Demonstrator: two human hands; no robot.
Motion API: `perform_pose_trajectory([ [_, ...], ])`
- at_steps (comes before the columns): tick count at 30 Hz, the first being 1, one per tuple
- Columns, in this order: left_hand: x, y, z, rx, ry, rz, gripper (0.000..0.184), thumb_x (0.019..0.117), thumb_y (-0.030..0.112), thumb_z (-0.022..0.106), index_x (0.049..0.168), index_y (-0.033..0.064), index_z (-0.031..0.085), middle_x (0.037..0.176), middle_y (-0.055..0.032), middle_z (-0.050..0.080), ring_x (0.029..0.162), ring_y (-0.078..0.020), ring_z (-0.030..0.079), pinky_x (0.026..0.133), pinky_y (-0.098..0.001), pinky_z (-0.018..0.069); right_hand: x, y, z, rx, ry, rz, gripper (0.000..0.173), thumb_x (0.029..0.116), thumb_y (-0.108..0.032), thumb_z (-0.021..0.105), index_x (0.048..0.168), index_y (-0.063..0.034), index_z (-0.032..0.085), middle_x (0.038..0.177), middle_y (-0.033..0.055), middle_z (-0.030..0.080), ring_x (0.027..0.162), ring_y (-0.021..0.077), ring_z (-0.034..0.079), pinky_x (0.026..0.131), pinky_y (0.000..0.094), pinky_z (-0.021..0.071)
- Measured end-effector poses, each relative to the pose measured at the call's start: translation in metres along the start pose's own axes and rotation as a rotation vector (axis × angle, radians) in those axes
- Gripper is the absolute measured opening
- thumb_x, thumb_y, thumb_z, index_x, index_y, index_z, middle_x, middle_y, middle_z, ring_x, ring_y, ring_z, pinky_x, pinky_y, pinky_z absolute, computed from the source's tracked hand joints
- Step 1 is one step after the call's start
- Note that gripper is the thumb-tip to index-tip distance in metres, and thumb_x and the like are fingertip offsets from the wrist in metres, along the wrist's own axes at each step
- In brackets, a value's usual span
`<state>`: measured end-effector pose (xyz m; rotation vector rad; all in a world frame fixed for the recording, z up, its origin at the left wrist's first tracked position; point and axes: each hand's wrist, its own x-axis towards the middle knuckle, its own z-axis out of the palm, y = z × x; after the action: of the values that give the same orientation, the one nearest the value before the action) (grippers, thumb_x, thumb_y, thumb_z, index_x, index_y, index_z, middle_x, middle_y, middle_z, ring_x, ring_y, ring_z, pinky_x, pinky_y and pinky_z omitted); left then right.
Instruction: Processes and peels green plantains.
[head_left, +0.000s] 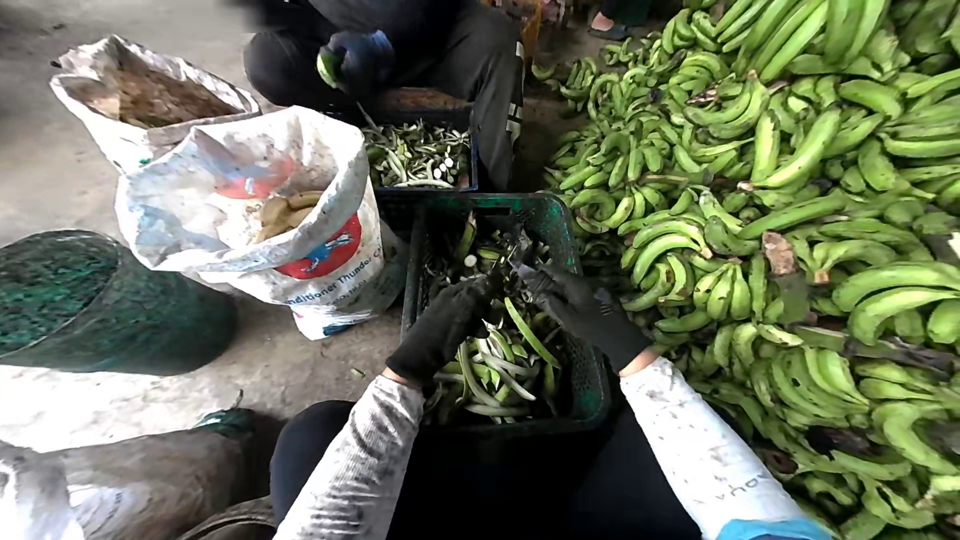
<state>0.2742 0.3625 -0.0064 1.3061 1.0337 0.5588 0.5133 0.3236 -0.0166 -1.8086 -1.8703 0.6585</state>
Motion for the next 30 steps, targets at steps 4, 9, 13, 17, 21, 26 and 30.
perform_pose_trajectory([
  [4,0.001,-0.003,0.001,-0.057,0.008,-0.005,0.035,0.1091,0.035,0.045,0.122,0.0101,0.066,0.079,-0.0024,0.063,0.061,-0.0094,0.057,0.056,-0.0233,0.0495,0.002,0.0,0.005,-0.008,-0.041,-0.023,0.05,0.1018,-0.035,0.059,0.147,-0.0138,0.054,0.114,0.0137,0.072,0.1,0.0289,0.07,0.091,0.0547,0.0552],
  [9,-0.004,0.001,0.001,-0.05,0.021,-0.035,0.036,0.109,0.036,0.047,0.121,0.0089,0.066,0.076,-0.0029,0.063,0.059,-0.0087,0.057,0.054,-0.0214,0.0485,0.006,0.004,0.008,-0.013,-0.061,-0.043,0.05,0.1026,-0.034,0.059,0.148,-0.0156,0.053,0.116,0.0141,0.071,0.102,0.0297,0.07,0.092,0.0558,0.0544],
  [13,-0.007,0.004,0.006,-0.022,0.056,-0.081,0.037,0.1083,0.038,0.049,0.121,0.0086,0.068,0.076,-0.0041,0.064,0.058,-0.01,0.056,0.055,-0.0228,0.0484,0.011,0.012,0.004,-0.044,0.029,-0.015,0.049,0.1032,-0.032,0.058,0.149,-0.0144,0.052,0.113,0.0163,0.071,0.099,0.0325,0.07,0.089,0.0585,0.0541],
  [17,-0.002,0.001,0.006,-0.023,0.077,-0.105,0.038,0.1085,0.039,0.048,0.121,0.0087,0.067,0.077,-0.0045,0.064,0.058,-0.0113,0.057,0.055,-0.0238,0.0491,0.007,0.007,0.014,-0.047,0.006,-0.031,0.051,0.1021,-0.033,0.058,0.149,-0.0142,0.053,0.114,0.0146,0.072,0.1,0.0314,0.071,0.09,0.0577,0.0551],
  [21,-0.004,-0.001,0.004,0.004,0.079,-0.111,0.043,0.1064,0.046,0.05,0.122,0.0108,0.068,0.08,-0.0053,0.066,0.062,-0.0131,0.06,0.058,-0.0265,0.0516,0.009,0.013,0.019,-0.01,-0.034,-0.029,0.05,0.1028,-0.033,0.058,0.149,-0.0165,0.052,0.115,0.0144,0.071,0.101,0.0308,0.07,0.09,0.0576,0.0546],
  [26,-0.006,0.001,0.006,-0.026,0.079,-0.092,0.04,0.1074,0.04,0.05,0.121,0.0081,0.068,0.075,-0.004,0.063,0.059,-0.0112,0.057,0.056,-0.0239,0.0493,0.006,0.006,0.016,-0.05,-0.028,-0.024,0.051,0.1016,-0.032,0.059,0.149,-0.0141,0.052,0.114,0.0151,0.072,0.1,0.0317,0.071,0.09,0.0576,0.055],
  [30,-0.004,-0.002,0.005,-0.013,0.082,-0.102,0.042,0.1069,0.044,0.049,0.122,0.0093,0.068,0.076,-0.0042,0.063,0.059,-0.0111,0.057,0.055,-0.0237,0.0491,0.007,0.009,0.016,-0.063,0.024,0.009,0.049,0.1033,-0.033,0.058,0.148,-0.0137,0.053,0.117,0.0161,0.071,0.102,0.0337,0.07,0.091,0.0593,0.0543],
])
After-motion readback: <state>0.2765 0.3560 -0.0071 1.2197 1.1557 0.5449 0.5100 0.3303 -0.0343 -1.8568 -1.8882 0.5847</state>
